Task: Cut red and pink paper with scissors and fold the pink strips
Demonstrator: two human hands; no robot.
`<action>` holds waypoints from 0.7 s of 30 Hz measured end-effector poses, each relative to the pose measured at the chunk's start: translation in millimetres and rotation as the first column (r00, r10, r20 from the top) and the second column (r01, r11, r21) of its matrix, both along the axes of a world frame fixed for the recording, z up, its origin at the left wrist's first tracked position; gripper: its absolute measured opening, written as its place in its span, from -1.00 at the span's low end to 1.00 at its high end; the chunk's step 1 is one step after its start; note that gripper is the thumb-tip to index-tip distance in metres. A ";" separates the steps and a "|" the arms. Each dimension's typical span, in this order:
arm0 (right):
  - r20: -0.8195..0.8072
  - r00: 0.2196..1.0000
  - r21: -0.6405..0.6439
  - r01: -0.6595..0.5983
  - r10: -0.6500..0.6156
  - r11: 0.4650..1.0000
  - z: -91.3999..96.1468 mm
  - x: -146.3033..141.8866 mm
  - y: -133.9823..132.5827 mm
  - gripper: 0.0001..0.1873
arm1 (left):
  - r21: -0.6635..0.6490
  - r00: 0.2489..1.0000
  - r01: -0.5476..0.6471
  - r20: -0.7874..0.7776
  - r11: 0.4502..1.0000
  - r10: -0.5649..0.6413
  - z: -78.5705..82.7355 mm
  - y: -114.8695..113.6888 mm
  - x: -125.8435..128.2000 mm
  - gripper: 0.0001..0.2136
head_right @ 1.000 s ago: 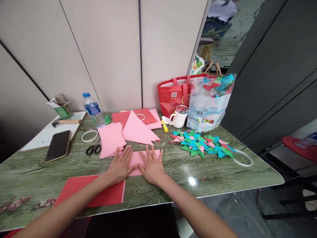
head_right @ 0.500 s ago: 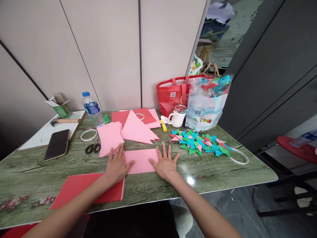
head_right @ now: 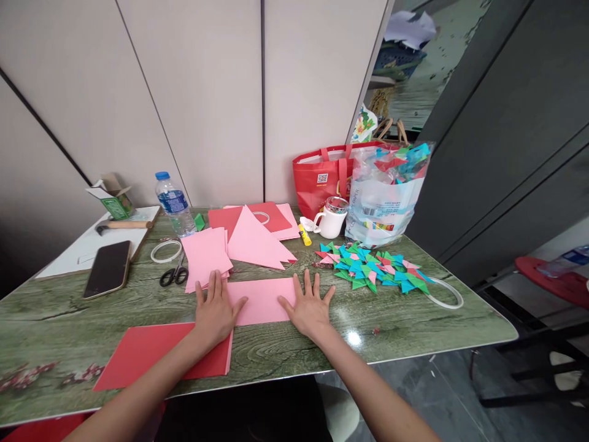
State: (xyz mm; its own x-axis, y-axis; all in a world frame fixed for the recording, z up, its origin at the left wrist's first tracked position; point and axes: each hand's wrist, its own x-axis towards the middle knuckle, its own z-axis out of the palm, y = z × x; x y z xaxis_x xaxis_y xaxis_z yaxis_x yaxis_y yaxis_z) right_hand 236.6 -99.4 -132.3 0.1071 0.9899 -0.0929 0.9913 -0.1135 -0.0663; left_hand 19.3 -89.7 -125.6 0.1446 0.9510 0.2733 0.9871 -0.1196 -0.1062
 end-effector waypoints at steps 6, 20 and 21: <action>-0.004 1.000 0.009 -0.004 0.004 1.000 1.6 -0.1 -1.2 -0.17 | -0.003 1.000 0.014 -0.027 1.000 -0.014 3.4 -0.9 -5.4 -0.23; -0.005 1.000 0.025 -0.009 0.010 1.000 0.5 1.3 -1.3 -0.18 | -0.095 0.985 0.156 -0.060 0.983 -0.162 4.9 -3.5 -40.3 -0.32; -0.009 1.000 0.029 -0.011 0.011 1.000 -0.1 1.5 -1.3 -0.18 | -0.099 0.984 0.164 -0.056 0.982 -0.170 4.8 -3.7 -42.9 -0.34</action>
State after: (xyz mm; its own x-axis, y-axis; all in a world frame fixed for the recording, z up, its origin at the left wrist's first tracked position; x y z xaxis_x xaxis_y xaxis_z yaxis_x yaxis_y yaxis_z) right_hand 238.1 -100.7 -132.4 0.0959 0.9933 -0.0649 0.9918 -0.1008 -0.0782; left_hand -23.6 -93.4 -120.8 0.3175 0.9329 0.1698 0.9441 -0.2942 -0.1486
